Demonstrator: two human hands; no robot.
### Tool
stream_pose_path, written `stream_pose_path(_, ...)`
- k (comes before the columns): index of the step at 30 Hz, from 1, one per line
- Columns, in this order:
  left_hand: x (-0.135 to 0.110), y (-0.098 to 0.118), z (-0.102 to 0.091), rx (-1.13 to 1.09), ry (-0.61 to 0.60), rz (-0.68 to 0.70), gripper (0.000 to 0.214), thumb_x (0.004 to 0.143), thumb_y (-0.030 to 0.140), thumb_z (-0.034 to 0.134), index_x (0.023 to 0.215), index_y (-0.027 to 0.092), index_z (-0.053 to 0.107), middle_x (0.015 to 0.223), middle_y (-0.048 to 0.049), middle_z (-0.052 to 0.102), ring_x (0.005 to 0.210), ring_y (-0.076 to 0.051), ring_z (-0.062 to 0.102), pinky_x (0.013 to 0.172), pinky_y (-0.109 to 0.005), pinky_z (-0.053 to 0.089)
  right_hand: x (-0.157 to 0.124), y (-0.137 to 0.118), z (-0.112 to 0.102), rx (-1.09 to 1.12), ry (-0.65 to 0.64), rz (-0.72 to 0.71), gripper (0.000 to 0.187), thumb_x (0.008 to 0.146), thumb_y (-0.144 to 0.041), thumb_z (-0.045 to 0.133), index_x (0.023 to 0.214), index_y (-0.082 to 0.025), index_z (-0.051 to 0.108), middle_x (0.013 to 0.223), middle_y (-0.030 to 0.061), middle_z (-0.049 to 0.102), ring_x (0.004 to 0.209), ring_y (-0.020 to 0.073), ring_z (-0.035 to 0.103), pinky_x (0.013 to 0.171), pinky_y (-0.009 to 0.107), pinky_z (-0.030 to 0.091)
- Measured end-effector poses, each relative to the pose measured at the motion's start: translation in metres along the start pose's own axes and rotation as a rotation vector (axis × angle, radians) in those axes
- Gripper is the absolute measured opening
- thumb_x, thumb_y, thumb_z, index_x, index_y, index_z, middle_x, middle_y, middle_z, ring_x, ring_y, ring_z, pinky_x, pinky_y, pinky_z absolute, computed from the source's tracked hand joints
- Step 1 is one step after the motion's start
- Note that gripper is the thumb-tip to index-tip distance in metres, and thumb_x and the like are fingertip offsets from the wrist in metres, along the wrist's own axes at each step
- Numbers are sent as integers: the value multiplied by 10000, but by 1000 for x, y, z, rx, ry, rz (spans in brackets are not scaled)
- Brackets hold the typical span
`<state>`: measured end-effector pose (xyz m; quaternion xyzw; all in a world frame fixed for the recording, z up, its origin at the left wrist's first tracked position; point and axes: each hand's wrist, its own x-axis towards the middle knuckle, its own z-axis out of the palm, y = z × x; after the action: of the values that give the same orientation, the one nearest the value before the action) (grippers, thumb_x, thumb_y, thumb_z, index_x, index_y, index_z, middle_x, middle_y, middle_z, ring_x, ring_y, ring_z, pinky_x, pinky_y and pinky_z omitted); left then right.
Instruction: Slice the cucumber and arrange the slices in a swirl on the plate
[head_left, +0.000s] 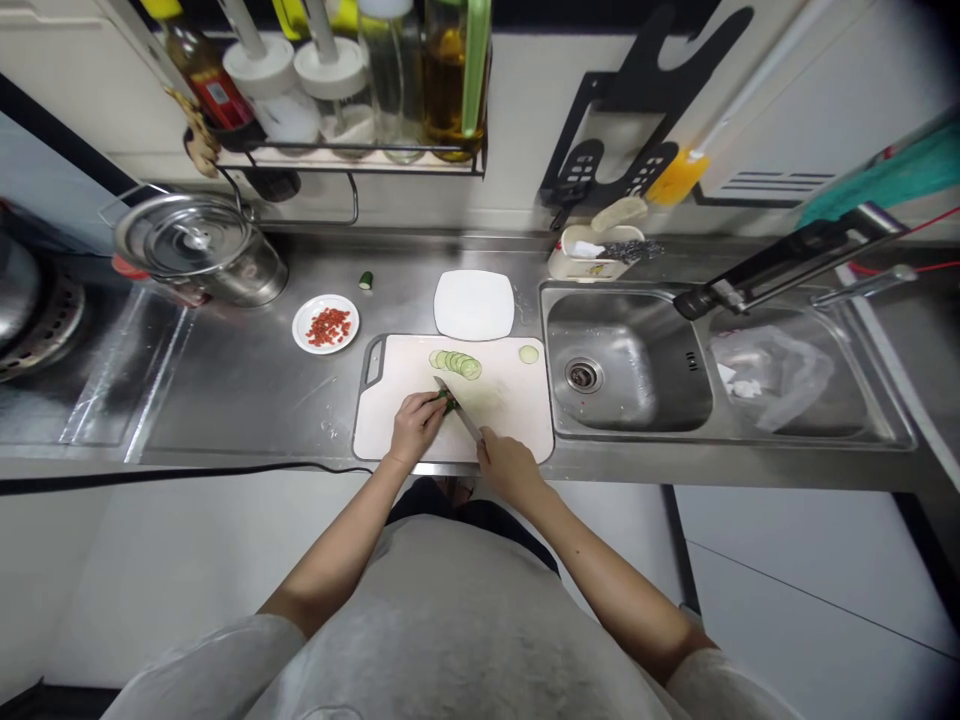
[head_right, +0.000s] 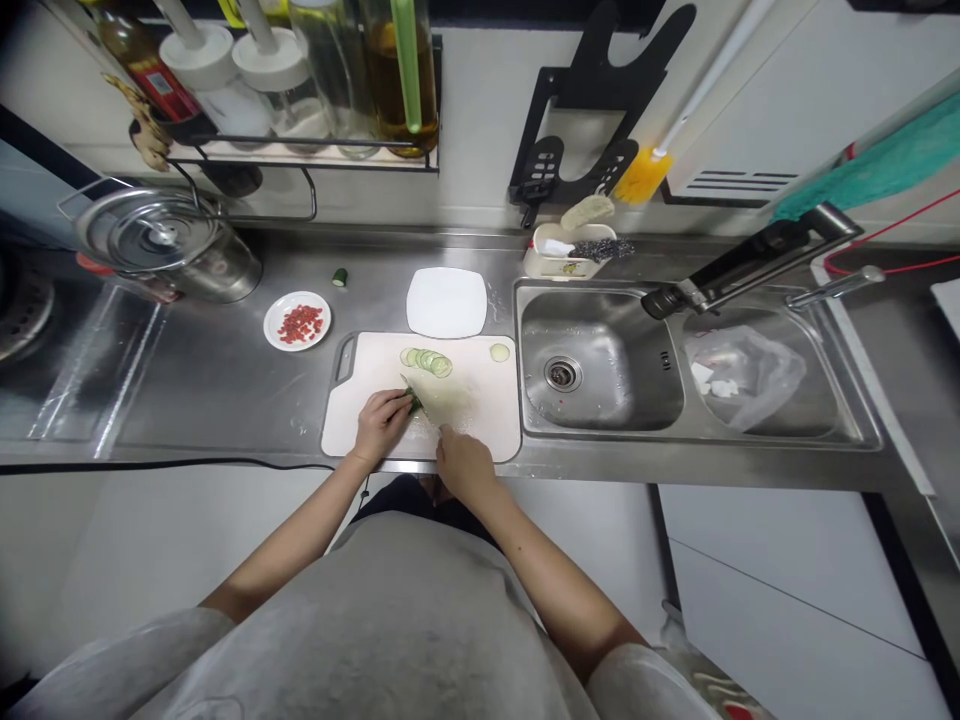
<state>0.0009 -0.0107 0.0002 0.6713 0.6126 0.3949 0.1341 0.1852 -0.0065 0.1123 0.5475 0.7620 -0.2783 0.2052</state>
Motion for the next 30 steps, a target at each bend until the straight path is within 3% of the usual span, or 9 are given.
stream_pose_path(23, 2, -2, 3, 29, 29, 73, 159, 908, 250, 549, 926, 208, 702, 972, -73, 682, 925, -183, 621, 823, -360, 527, -1, -9, -6, -33, -24, -52, 275, 917, -169, 430, 1179, -129, 505, 926, 160, 701, 925, 259, 692, 730, 306, 502)
stream_pose_path(30, 1, -5, 3, 7, 17, 55, 157, 906, 238, 543, 932, 207, 694, 985, -77, 681, 938, -184, 616, 845, -368, 516, 5, -10, -3, -58, 1, -68, 248, 918, -112, 380, 1122, -137, 519, 890, 144, 703, 897, 233, 700, 720, 282, 507)
